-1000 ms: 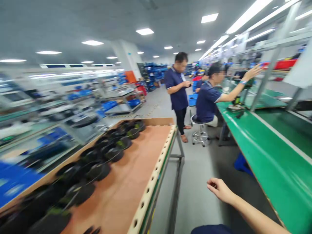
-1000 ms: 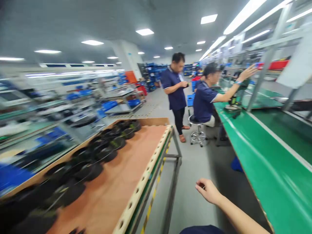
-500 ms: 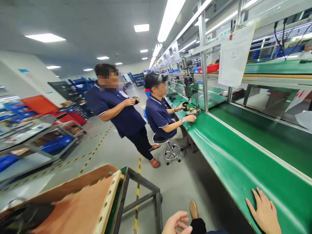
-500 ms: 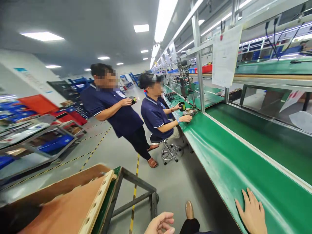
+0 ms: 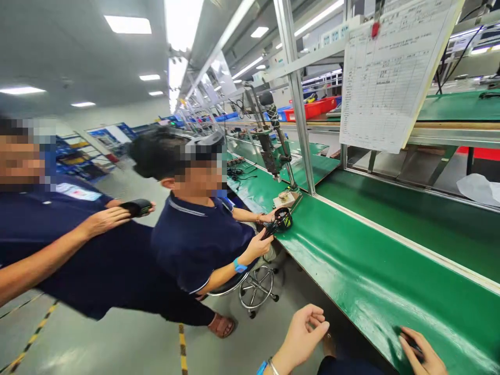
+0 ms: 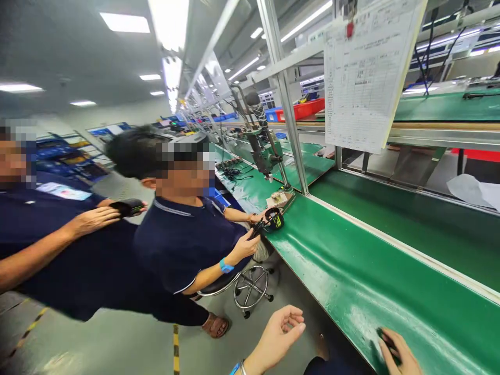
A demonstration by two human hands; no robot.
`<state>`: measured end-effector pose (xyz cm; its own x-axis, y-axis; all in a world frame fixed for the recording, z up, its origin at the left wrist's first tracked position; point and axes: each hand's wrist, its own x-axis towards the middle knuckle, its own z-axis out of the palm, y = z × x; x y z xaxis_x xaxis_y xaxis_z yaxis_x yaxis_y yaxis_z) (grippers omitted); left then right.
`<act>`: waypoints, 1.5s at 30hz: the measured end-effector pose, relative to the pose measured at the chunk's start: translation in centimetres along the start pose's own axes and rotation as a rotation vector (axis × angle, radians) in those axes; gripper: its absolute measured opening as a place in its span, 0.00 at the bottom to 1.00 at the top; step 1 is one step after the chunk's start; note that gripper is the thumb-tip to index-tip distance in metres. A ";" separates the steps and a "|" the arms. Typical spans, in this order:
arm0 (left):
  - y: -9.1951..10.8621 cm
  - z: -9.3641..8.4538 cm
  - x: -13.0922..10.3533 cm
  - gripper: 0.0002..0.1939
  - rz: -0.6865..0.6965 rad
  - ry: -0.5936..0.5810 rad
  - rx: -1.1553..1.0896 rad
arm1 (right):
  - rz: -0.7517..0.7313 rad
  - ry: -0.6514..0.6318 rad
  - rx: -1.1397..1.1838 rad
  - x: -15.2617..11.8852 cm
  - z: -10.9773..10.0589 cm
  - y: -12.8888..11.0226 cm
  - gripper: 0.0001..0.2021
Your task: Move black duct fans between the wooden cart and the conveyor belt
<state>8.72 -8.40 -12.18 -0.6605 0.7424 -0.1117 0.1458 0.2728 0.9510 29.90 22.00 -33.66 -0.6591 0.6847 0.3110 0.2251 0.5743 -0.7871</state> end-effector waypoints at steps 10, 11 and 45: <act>0.7 0.1 6.1 0.24 0.020 -0.110 0.055 | -0.161 -0.110 -0.308 2.5 2.7 -5.9 0.17; 0.6 0.4 6.2 0.24 0.027 -0.107 0.088 | -0.172 -0.079 -0.308 2.4 2.5 -4.7 0.16; 7.2 0.1 22.8 0.47 0.706 0.089 0.988 | 0.354 -0.428 0.358 6.6 3.4 -11.3 0.30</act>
<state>-5.26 10.55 -7.88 -0.2517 0.8818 0.3990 0.9659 0.2029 0.1609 20.59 18.55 -24.51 -0.8325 0.5238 -0.1804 0.2772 0.1119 -0.9543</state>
